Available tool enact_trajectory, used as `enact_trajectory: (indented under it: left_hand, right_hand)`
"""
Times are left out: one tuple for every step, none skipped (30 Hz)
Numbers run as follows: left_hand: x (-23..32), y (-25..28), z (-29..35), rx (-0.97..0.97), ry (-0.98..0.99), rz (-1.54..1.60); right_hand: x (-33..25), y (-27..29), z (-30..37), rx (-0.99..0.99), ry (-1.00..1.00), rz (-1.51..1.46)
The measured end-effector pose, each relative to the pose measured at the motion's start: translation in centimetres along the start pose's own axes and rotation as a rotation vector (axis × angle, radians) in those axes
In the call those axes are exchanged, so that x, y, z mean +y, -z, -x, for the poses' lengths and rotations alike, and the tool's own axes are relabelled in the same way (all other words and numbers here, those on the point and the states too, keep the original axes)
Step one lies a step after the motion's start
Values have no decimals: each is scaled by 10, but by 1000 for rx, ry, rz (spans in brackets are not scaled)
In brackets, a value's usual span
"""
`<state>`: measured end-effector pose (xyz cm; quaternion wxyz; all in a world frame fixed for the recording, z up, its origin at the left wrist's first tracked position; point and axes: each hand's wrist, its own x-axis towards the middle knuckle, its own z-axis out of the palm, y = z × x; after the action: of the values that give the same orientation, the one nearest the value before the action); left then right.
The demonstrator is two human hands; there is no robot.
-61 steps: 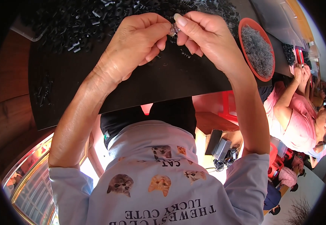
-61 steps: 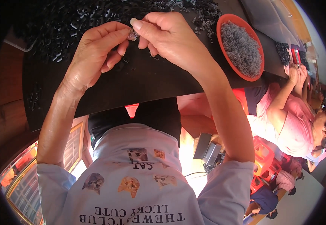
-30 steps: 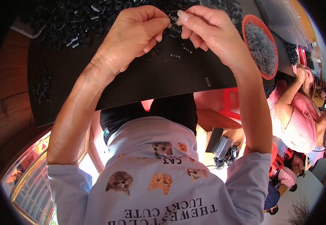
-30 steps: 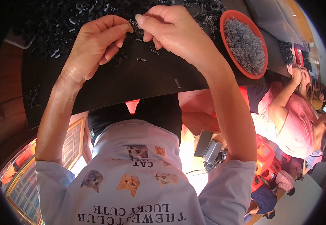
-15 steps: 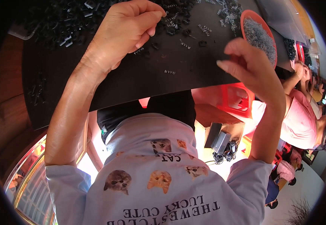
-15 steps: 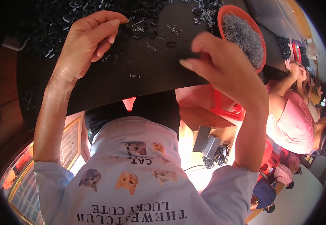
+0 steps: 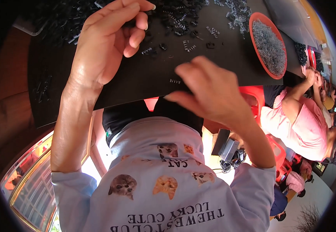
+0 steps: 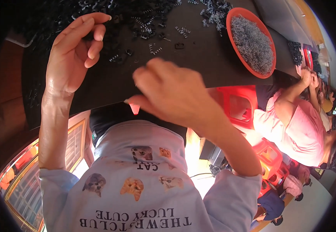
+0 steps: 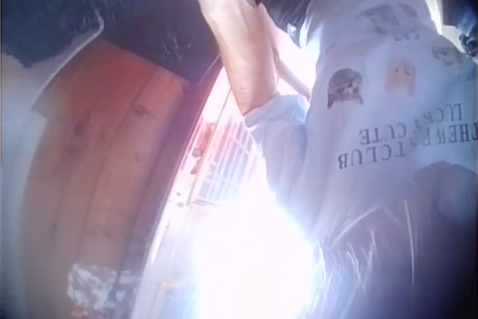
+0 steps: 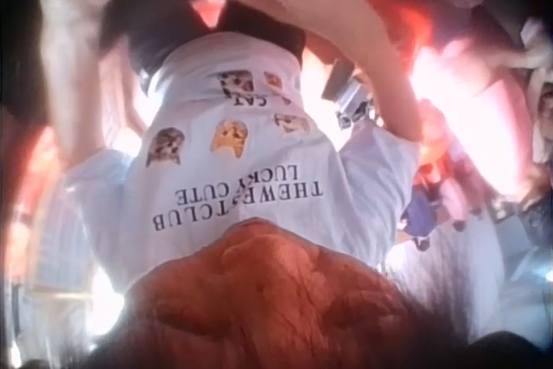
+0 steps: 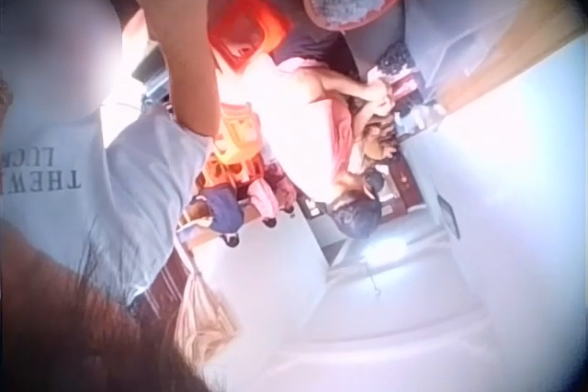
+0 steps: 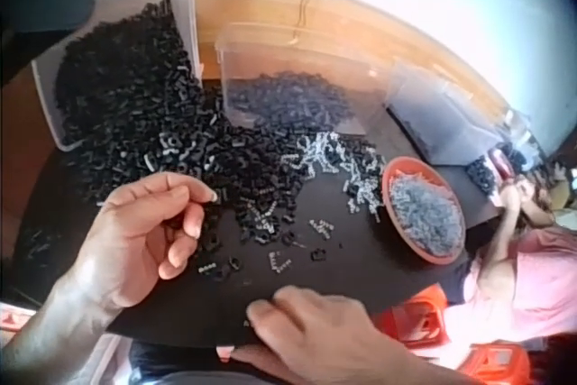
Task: The person assembles cord locks by hand, picking up plastic housing pieces and small springs from the table and inserting the components together.
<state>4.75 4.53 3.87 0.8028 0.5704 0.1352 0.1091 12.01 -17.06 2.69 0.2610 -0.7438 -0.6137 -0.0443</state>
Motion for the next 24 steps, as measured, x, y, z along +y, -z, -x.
enact_trajectory:
  left_hand:
    - [1,0,3,3,15,14]
    - [2,-1,7,2,9,12]
    - [1,-1,11,29,-8,67]
    - [0,-2,16,54,-25,122]
    - [-1,-2,22,56,-32,122]
    - [-3,-2,29,45,-3,189]
    - [-5,-1,35,34,27,256]
    - [-8,3,40,32,53,319]
    - [-12,7,42,-61,64,437]
    - [-16,4,46,-50,75,399]
    - [-17,-3,47,-20,86,453]
    - [-17,-8,49,10,97,508]
    - [-16,-9,51,-2,106,529]
    - [-16,-10,51,-2,103,528]
    - [-18,-10,51,-31,102,570]
    - [-21,-11,52,-61,101,611]
    - [-24,-7,52,-126,92,659]
    - [-25,-6,53,-132,88,661]
    - [-24,-9,56,-108,98,645]
    - [-24,-12,58,-80,110,624]
    - [-26,-13,61,-88,108,635]
    - [-27,-14,64,-93,105,635]
    - [-27,-16,69,-85,94,537]
    - [-27,-17,73,-76,82,439]
  right_hand:
    - [-3,-7,-2,2,-2,4]
    - [-5,-15,-5,-54,5,28]
    - [-3,-20,-7,-109,12,53]
    - [2,-23,-8,-104,13,59]
    - [11,-27,-11,-48,19,122]
    - [16,-27,-12,9,23,184]
    - [18,-23,-13,24,-3,151]
    - [16,-21,-16,27,9,147]
    - [12,-18,-17,90,-16,61]
    - [9,-15,-19,152,-42,-27]
    - [6,-12,-19,156,-50,-65]
    - [2,-11,-24,157,-44,-67]
    - [-3,-11,-31,182,-18,-134]
    - [-7,-11,-35,207,6,-197]
    - [-7,-14,-38,237,52,-212]
    - [-8,-19,-40,239,55,-211]
    - [-10,-25,-43,281,82,-162]
    - [-11,-27,-45,322,110,-113]
    - [-13,-24,-45,224,95,-21]
    - [-13,-25,-45,227,96,-17]
    - [-14,-26,-45,210,98,-50]
    - [-14,-27,-46,194,99,-82]
    - [-17,-24,-45,200,112,-121]
    - [-20,-22,-44,201,108,-110]
